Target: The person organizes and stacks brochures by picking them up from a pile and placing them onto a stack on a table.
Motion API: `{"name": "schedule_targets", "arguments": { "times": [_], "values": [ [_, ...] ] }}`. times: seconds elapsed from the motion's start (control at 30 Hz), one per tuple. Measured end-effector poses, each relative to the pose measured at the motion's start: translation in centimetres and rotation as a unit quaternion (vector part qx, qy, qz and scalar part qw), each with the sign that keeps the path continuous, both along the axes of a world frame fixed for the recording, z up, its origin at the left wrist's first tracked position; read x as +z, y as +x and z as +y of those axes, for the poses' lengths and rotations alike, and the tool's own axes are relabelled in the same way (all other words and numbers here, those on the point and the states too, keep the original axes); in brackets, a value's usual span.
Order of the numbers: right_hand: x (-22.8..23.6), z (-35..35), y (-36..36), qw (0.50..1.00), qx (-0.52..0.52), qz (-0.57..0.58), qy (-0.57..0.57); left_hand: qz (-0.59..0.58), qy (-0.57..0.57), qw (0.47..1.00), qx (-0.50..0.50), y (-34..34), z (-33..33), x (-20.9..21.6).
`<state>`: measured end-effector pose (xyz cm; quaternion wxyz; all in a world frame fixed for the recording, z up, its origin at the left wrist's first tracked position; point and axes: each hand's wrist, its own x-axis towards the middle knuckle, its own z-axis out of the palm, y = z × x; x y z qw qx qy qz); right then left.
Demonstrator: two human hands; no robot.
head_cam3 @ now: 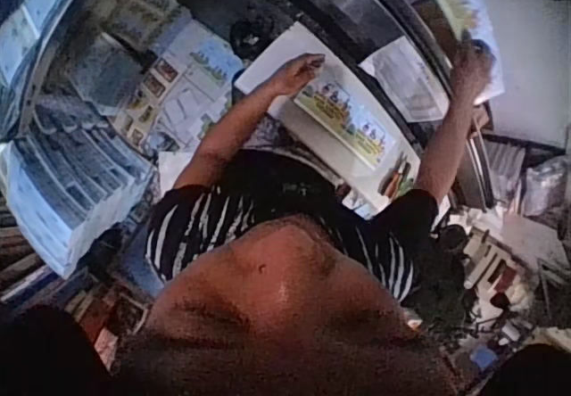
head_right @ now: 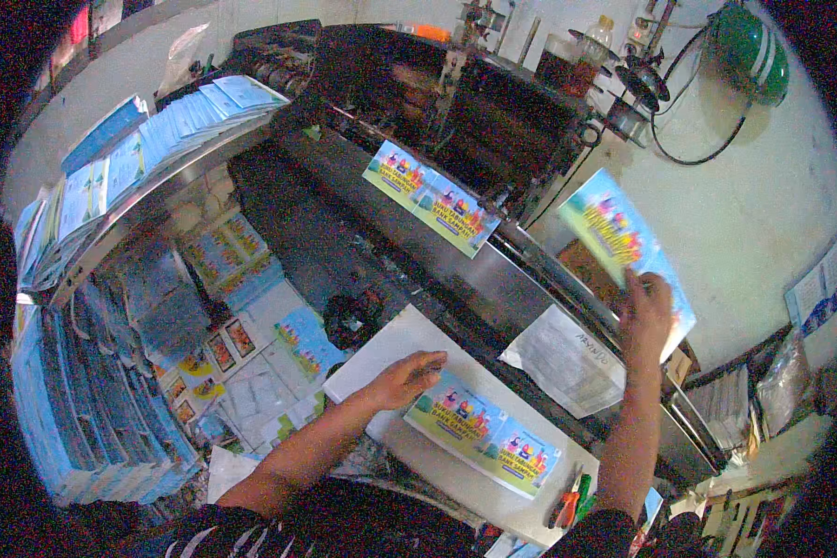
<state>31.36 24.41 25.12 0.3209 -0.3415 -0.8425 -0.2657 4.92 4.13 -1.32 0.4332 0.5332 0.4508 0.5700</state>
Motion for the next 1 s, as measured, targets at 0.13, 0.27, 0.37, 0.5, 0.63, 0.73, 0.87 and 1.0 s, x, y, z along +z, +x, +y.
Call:
{"name": "schedule_targets", "arguments": {
  "times": [0.13,0.27,0.37,0.5,0.63,0.73,0.87,1.0],
  "values": [
    [-7.0,2.3,1.5,0.989,0.015,-0.08,-0.126,-0.008,-0.002,1.0,-0.028,0.7,1.4,-0.5],
    [-10.4,-1.1,1.0,0.99,0.059,-0.083,-0.101,-0.014,0.015,1.0,-0.006,0.1,0.5,-1.0],
    [-13.4,-3.1,3.6,0.955,0.026,-0.114,-0.273,-0.004,0.012,1.0,0.006,0.2,0.4,-1.0],
    [-13.1,-11.4,4.0,0.835,0.093,-0.234,-0.489,0.053,0.011,0.999,-0.003,0.3,0.7,-0.2],
    [-14.2,-16.3,3.0,0.817,0.1,-0.24,-0.514,0.034,0.022,0.999,0.017,0.5,0.3,0.0],
    [-15.7,-15.1,4.0,0.785,0.07,-0.214,-0.577,0.073,0.021,0.997,0.007,0.4,0.9,0.0],
    [-15.7,-15.3,3.8,0.789,0.089,-0.246,-0.556,0.073,0.023,0.997,0.01,0.5,0.7,0.0],
    [-16.0,-15.8,3.9,0.836,0.124,-0.248,-0.474,0.073,0.029,0.997,0.004,0.5,0.8,0.1]
  ]
}}
